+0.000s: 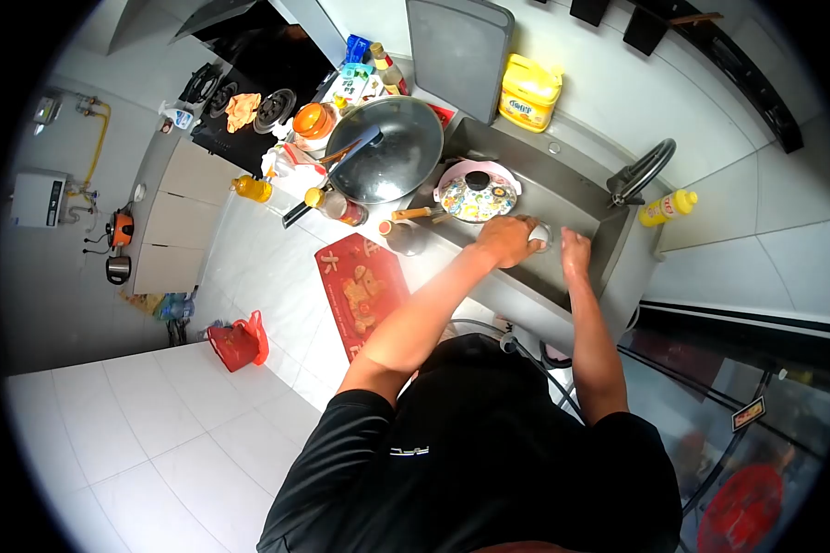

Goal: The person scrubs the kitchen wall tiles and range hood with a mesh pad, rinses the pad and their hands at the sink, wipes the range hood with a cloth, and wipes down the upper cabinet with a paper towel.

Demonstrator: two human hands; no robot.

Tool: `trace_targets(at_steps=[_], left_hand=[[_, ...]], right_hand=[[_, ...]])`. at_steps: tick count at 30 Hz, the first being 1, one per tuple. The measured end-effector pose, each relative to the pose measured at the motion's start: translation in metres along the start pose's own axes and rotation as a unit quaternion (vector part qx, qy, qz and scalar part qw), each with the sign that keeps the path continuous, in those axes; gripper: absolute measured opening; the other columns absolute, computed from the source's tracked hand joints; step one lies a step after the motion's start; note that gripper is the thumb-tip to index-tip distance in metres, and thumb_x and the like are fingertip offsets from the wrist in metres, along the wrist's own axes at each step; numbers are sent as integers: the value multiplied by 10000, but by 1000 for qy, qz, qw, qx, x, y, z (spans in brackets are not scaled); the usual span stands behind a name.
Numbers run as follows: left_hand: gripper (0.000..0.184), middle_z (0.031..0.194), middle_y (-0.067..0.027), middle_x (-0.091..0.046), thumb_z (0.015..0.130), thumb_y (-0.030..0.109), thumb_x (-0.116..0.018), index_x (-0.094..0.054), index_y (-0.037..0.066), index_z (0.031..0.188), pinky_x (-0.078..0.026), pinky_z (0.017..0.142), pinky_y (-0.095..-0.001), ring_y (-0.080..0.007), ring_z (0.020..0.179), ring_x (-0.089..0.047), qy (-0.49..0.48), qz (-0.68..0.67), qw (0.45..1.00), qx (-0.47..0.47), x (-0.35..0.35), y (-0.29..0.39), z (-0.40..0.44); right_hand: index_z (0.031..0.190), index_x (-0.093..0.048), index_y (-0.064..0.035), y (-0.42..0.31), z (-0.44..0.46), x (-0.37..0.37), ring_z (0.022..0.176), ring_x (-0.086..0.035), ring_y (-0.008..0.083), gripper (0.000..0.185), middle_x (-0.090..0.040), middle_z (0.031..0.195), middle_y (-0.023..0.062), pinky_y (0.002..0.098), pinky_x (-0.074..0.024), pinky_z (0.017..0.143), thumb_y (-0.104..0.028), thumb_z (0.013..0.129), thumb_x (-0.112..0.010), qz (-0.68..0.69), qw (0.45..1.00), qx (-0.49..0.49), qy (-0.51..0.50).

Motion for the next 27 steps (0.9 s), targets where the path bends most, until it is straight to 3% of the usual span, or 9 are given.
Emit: trace_targets(at_steps=[5,8,10,11,13,15,18,24,27], left_hand=[[546,1227,-186,-676,958,431,-604,-600,41,1341,-506,962,-455,-364,1115,-650,55,13,998,-38,20,30,-1],[443,1122,-185,-710,962,389,-599,-665,62,1255,-517,929,-456,-369,1070,-666,94,-42,994,-43,32,49,-5],[339,1000,-177,-739,956,348,-594,-738,85,1113,-531,891,-451,-353,1016,-694,85,-265,960,10,13,23,13],[392,1067,-148,-739,900,407,-639,-739,102,1126,-550,869,-465,-336,1004,-709,98,-123,983,99,-3,11,26],[512,1268,-156,-680,915,424,-635,-631,122,1328,-527,946,-450,-321,1114,-680,-166,202,961,93,-78,-30,31],[573,1316,-153,-653,895,423,-657,-580,130,1381,-517,975,-448,-336,1156,-657,-167,129,975,72,-99,-38,16],[531,1218,-168,-692,893,399,-669,-612,121,1342,-516,967,-454,-338,1134,-659,-135,100,980,105,-82,-30,8],[524,1195,-173,-701,901,403,-659,-619,102,1328,-520,945,-463,-363,1082,-671,-53,-8,998,35,-26,26,-13],[528,1213,-169,-696,910,424,-651,-626,98,1324,-518,936,-467,-392,1066,-665,6,-180,984,14,-12,27,-36]], right_hand=[[661,-513,-113,-71,-24,17,501,-416,127,425,-471,561,-6,304,-369,522,-378,976,-619,215,955,-73,-190],[702,-510,-112,-96,-29,25,534,-464,135,440,-533,675,32,304,-392,527,-411,1016,-587,348,886,-30,-305],[754,-576,-70,22,29,8,592,-544,172,459,-604,744,95,335,-437,569,-455,1004,-584,90,960,7,-266],[780,-609,-50,81,58,0,621,-584,190,480,-639,779,126,350,-460,590,-477,998,-582,-39,968,15,-247],[825,-663,-21,103,28,3,652,-612,156,450,-654,761,87,309,-504,646,-426,1004,-581,-397,905,150,-27],[872,-699,-1,68,25,3,690,-646,159,488,-686,788,87,310,-534,681,-471,973,-620,-429,891,136,-54],[867,-683,-7,49,21,13,704,-644,135,464,-681,821,64,290,-517,645,-459,966,-647,-175,968,-8,-180],[1011,-675,-59,-84,-5,30,700,-647,161,356,-687,893,49,287,-509,630,-410,993,-615,184,936,7,-301],[968,-679,-44,-14,22,14,705,-642,151,380,-667,820,70,294,-530,704,-414,1006,-601,90,956,-31,-278]])
Point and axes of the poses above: each hand's wrist, its own z-axis towards the middle knuckle, its own x-axis out of the back of the hand, y = z × x, the point moved 4 cm from there along z, towards the middle knuckle
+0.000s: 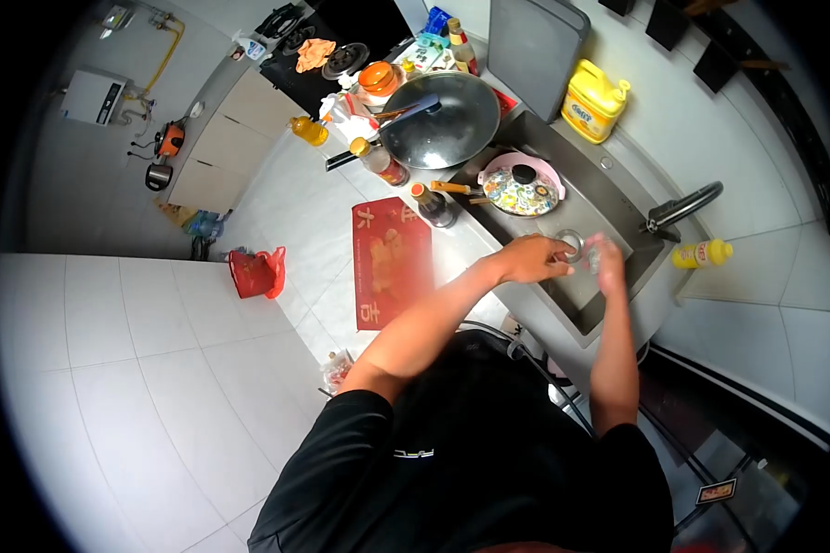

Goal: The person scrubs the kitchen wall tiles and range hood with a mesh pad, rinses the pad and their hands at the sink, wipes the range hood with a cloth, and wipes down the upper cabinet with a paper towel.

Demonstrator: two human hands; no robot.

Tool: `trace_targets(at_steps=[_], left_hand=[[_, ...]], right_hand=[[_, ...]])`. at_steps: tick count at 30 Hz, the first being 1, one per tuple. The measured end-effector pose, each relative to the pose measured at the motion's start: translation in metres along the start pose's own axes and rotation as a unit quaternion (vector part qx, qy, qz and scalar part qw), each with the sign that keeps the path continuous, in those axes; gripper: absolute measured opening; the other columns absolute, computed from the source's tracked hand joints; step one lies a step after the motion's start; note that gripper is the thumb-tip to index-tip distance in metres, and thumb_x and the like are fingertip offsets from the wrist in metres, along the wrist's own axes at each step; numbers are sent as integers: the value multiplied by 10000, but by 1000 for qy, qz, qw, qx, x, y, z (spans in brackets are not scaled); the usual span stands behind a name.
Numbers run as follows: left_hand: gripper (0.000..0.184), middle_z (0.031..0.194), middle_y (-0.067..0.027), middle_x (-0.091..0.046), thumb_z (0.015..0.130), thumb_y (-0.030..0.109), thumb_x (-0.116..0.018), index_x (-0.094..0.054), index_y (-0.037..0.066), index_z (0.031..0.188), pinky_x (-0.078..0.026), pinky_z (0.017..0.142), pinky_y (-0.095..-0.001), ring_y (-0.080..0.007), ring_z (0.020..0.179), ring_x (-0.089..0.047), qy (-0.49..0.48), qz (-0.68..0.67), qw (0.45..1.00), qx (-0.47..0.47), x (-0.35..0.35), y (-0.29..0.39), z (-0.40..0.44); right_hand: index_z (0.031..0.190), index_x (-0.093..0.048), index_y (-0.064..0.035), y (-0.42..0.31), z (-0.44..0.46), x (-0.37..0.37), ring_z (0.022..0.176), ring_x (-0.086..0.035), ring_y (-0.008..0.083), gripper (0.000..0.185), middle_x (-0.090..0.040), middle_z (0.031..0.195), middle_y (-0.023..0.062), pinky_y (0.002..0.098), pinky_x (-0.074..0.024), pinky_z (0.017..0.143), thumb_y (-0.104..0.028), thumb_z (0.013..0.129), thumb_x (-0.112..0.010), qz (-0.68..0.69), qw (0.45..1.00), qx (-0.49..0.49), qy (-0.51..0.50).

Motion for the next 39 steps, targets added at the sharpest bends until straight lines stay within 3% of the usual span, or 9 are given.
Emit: trace_targets(at_steps=[2,7,14,16,18,20,23,28,39], left_hand=[[534,1205,-151,-704,923,435,-638,-617,100,1339,-518,936,-466,-388,1082,-660,-32,55,997,47,2,-22,-14],[483,1208,-165,-701,947,354,-630,-616,60,1329,-524,940,-418,-342,1082,-678,114,24,990,81,49,-59,-120],[467,1168,-201,-706,954,322,-648,-622,20,1310,-540,886,-381,-305,993,-709,255,-67,934,242,56,-210,-303],[459,1130,-205,-717,955,338,-650,-640,19,1285,-542,871,-377,-309,987,-713,267,-63,911,309,50,-254,-351],[460,1099,-205,-727,949,343,-657,-648,24,1281,-542,863,-370,-302,985,-719,218,-18,881,419,50,-285,-403],[408,1070,-194,-735,934,327,-667,-674,43,1228,-545,851,-385,-311,970,-721,240,-55,871,426,35,-320,-467],[432,1083,-173,-743,909,338,-700,-687,53,1234,-557,860,-377,-298,980,-726,302,-141,831,445,38,-381,-550],[502,1075,-199,-741,916,357,-683,-658,21,1288,-546,891,-380,-307,985,-722,287,-107,811,498,89,-455,-643],[466,1086,-158,-743,955,262,-656,-619,-20,1325,-517,892,-319,-206,988,-695,380,-185,832,359,267,-553,-602]], right_hand=[[987,-702,-47,85,11,26,717,-655,168,386,-680,837,79,317,-554,701,-418,1006,-595,-595,756,192,192],[1049,-681,-21,111,-11,28,679,-646,156,320,-654,781,53,319,-517,575,-332,979,-647,-215,973,-65,60],[1063,-674,-26,-1,-13,-51,742,-652,137,317,-676,882,43,293,-508,628,-330,976,-663,123,992,-11,-28],[1051,-682,-18,39,20,-29,847,-672,161,330,-691,913,102,318,-526,710,-339,987,-637,-62,997,-40,-18],[1031,-682,2,67,38,-11,869,-680,173,361,-687,898,155,339,-525,719,-349,1003,-603,-649,711,196,183],[1017,-670,30,63,19,-28,775,-679,180,387,-677,871,165,368,-515,641,-346,1015,-579,-665,603,364,248],[1015,-687,-46,-7,-6,-75,603,-594,128,307,-654,810,38,316,-459,508,-348,988,-635,-252,920,114,279],[1207,-618,-50,-110,-46,-173,824,-670,138,287,-677,1015,46,247,-553,624,-141,934,-613,131,938,131,292],[1332,-517,23,-230,-37,-467,1023,-701,240,367,-664,1238,169,290,-603,778,-109,993,-570,76,964,226,117]])
Point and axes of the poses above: each hand's wrist, its own z-axis towards the middle knuckle, its own x-axis out of the back of the hand, y = z × x, the point moved 4 cm from there along z, towards the middle knuckle
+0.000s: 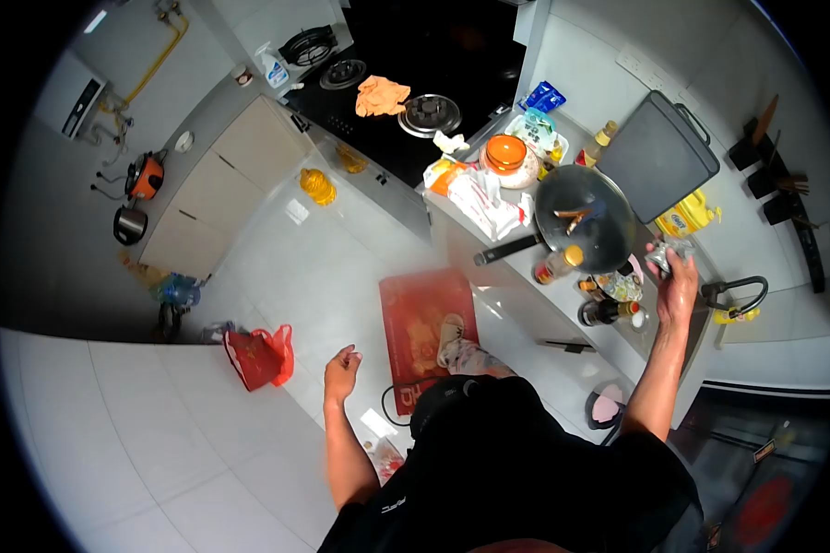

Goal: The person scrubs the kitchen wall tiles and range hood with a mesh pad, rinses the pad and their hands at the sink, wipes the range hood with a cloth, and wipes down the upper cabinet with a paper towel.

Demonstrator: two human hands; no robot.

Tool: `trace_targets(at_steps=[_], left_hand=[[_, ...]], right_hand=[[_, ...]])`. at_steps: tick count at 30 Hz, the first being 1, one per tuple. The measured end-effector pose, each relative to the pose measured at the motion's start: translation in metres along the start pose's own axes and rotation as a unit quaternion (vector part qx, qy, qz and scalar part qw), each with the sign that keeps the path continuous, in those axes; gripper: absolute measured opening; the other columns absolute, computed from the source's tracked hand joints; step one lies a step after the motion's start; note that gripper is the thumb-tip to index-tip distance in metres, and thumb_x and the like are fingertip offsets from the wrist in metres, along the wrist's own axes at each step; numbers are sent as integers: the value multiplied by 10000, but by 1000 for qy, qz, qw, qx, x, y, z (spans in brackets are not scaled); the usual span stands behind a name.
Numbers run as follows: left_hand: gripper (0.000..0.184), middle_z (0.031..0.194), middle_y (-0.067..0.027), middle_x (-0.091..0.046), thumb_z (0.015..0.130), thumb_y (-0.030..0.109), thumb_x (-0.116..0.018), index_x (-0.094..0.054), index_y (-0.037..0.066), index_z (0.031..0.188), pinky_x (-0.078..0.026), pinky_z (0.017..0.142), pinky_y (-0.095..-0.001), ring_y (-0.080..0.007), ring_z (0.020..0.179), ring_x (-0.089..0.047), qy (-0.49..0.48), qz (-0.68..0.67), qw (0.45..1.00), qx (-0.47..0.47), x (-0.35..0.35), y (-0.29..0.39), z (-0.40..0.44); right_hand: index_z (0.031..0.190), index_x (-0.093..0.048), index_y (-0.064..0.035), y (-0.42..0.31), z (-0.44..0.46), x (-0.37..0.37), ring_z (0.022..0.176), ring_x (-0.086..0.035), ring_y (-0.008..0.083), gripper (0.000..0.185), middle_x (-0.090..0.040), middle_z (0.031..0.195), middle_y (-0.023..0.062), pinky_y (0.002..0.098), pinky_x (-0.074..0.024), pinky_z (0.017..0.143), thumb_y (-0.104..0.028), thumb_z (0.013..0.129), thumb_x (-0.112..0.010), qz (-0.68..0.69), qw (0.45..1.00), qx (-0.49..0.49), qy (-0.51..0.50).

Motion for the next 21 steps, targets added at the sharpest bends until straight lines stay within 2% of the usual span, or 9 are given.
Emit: trace_targets(at_steps=[2,5,8,10,15,16,17,20,21], left_hand=[[472,1048,-117,-740,962,252,-653,-606,-38,1332,-502,891,-298,-162,967,-665,-14,-19,1000,3,13,-3,25],[471,1029,-119,-730,962,253,-651,-607,-46,1323,-499,880,-290,-156,928,-651,11,-31,999,10,46,-50,53],[466,999,-113,-716,962,245,-653,-608,-66,1306,-513,825,-284,-157,878,-656,27,-32,996,78,92,-83,54],[463,967,-99,-706,960,241,-658,-606,-76,1295,-520,775,-279,-155,853,-662,68,-94,986,117,117,-114,52],[369,915,-79,-713,978,244,-633,-645,-39,1215,-515,647,-259,-160,780,-680,105,-208,946,225,137,-172,51],[342,914,-78,-715,977,235,-631,-654,-22,1200,-506,621,-255,-163,767,-686,85,-200,947,238,141,-177,56],[315,913,-78,-718,975,226,-628,-662,-5,1186,-497,595,-251,-167,753,-692,64,-192,947,250,145,-174,64],[271,889,-52,-718,958,227,-620,-685,36,1140,-473,558,-249,-153,726,-693,0,-137,949,285,173,-178,117],[260,879,-48,-712,963,241,-609,-693,39,1103,-477,567,-255,-151,723,-687,-22,-122,952,281,185,-176,147]], right_hand=[[1321,-559,-24,12,12,-47,1070,-682,214,380,-666,1241,131,320,-585,841,-136,970,-654,8,1000,-4,-10],[1234,-631,1,46,43,-113,993,-663,148,345,-695,1129,79,314,-557,863,-151,936,-715,-13,998,43,-32],[1185,-660,22,79,73,-187,907,-644,122,374,-713,988,34,289,-499,871,-174,888,-774,-81,996,-19,-38],[1143,-703,17,72,81,-259,864,-608,72,316,-712,1008,14,253,-480,802,-189,909,-757,-74,993,2,-90],[1153,-714,-4,126,117,-352,902,-629,78,271,-721,1030,27,254,-503,830,-167,937,-733,-39,992,8,-117],[1137,-699,6,133,120,-369,733,-578,50,250,-699,925,-20,231,-480,697,-176,966,-698,-41,994,24,-102],[1137,-699,6,138,122,-380,733,-578,50,250,-699,925,-20,231,-480,697,-176,966,-698,-41,994,24,-96],[1111,-689,-46,157,120,-402,584,-446,17,258,-631,805,-57,201,-343,520,-253,957,-703,-81,996,-33,-14],[1109,-682,-51,166,122,-407,567,-474,35,247,-628,794,-44,205,-372,518,-241,950,-700,-69,997,-36,2]])
Point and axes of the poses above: each hand's wrist, its own z-axis towards the middle knuckle, its own x-axis out of the back of the hand, y = z × x, the point moved 4 cm from there along z, towards the middle knuckle
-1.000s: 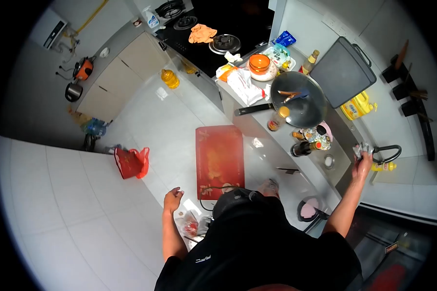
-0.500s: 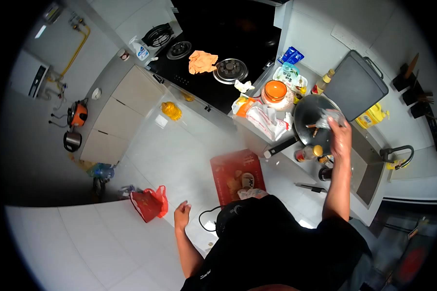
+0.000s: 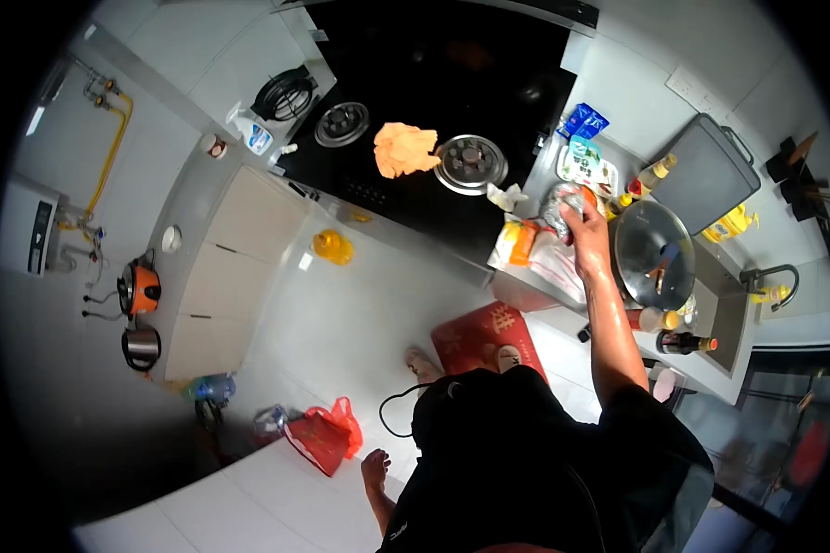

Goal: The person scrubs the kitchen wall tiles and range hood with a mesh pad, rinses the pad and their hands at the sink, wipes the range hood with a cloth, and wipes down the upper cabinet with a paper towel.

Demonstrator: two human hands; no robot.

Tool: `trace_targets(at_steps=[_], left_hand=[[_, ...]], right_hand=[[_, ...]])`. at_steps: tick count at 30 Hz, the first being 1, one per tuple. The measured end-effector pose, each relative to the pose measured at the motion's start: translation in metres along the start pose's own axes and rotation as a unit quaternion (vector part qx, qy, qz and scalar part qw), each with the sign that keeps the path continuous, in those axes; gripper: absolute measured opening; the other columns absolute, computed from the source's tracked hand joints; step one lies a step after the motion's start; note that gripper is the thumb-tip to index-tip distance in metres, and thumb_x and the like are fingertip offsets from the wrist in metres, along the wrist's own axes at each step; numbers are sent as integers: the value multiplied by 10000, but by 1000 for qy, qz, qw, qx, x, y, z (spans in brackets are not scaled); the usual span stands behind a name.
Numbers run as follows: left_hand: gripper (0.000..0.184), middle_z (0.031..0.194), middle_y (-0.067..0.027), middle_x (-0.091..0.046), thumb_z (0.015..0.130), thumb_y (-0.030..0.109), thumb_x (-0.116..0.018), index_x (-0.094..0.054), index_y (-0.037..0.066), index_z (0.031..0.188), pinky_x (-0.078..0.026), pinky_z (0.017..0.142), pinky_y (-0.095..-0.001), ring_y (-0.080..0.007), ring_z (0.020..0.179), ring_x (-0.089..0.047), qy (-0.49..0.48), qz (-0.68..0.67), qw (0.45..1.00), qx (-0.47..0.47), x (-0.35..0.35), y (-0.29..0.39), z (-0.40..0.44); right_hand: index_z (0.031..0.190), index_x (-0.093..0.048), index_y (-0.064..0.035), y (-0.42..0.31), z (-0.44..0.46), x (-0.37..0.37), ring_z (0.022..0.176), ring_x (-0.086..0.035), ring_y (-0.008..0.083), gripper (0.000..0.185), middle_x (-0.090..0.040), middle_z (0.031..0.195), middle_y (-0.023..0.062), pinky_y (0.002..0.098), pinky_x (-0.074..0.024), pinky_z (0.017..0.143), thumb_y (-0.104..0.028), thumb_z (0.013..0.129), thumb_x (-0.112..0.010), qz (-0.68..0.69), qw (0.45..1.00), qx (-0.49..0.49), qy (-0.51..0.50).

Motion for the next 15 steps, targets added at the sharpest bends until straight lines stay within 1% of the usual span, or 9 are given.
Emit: trace_targets(at_steps=[2,3,4,6,7,8,12,14,15], left_hand=[[270,823,-39,-680,968,283,-575,-681,36,986,-479,573,-275,-167,679,-663,-51,15,996,-78,40,28,68],[318,779,-27,-645,977,321,-529,-647,34,906,-488,591,-293,-174,685,-648,-87,247,937,-231,59,72,92],[290,793,-37,-644,989,299,-523,-656,43,959,-511,644,-318,-187,694,-643,-30,370,870,-324,74,105,117],[262,856,-52,-664,1012,262,-536,-661,43,1080,-528,691,-320,-181,720,-638,-10,272,895,-353,102,165,157],[268,905,-55,-686,1023,248,-556,-656,34,1149,-524,685,-298,-161,736,-638,-45,43,959,-277,112,196,182],[270,947,-52,-699,1018,186,-587,-644,-2,1204,-492,648,-247,-118,752,-631,-54,-37,961,-268,119,228,204],[355,967,-26,-682,1003,173,-584,-584,-36,1290,-473,691,-215,-105,812,-631,-63,0,946,-318,123,369,240],[309,964,-81,-693,1006,88,-555,-590,-83,1261,-545,863,-291,-150,906,-663,-59,-2,948,-314,109,418,249],[309,964,-81,-693,1006,88,-555,-590,-83,1261,-545,863,-291,-150,906,-663,-61,-2,948,-313,97,434,254]], right_hand=[[1123,-671,-54,5,-3,-17,561,-517,57,246,-659,824,-15,208,-399,513,-224,947,-695,30,998,-35,46],[1138,-654,-54,11,-3,-24,579,-572,76,244,-688,859,11,212,-426,516,-200,945,-686,47,996,-36,64],[1142,-642,-55,15,-3,-32,607,-618,98,242,-704,883,30,220,-441,523,-190,945,-681,68,994,-35,75],[1155,-628,-51,19,-8,-48,626,-643,114,253,-708,891,40,228,-455,533,-179,943,-679,77,989,-37,123],[1160,-623,-48,23,-8,-52,639,-657,122,262,-712,902,47,234,-465,543,-175,939,-683,75,988,-33,134],[1143,-630,-46,25,-9,-58,618,-636,113,248,-705,890,40,228,-454,532,-168,935,-684,68,985,-25,154],[1102,-670,-95,35,-4,-68,541,-487,46,196,-646,813,-33,205,-362,480,-167,922,-702,42,975,-33,213],[1100,-678,-108,41,6,-70,534,-467,34,206,-629,791,-52,199,-322,470,-181,912,-724,46,978,-42,200],[1115,-677,-108,47,12,-72,524,-458,30,235,-620,778,-63,199,-305,466,-201,909,-739,38,977,-36,207]])
Point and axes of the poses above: each hand's wrist, its own z-axis towards the middle knuckle, its own x-axis out of the back of the hand, y = z × x, the point moved 4 cm from there along z, towards the middle knuckle
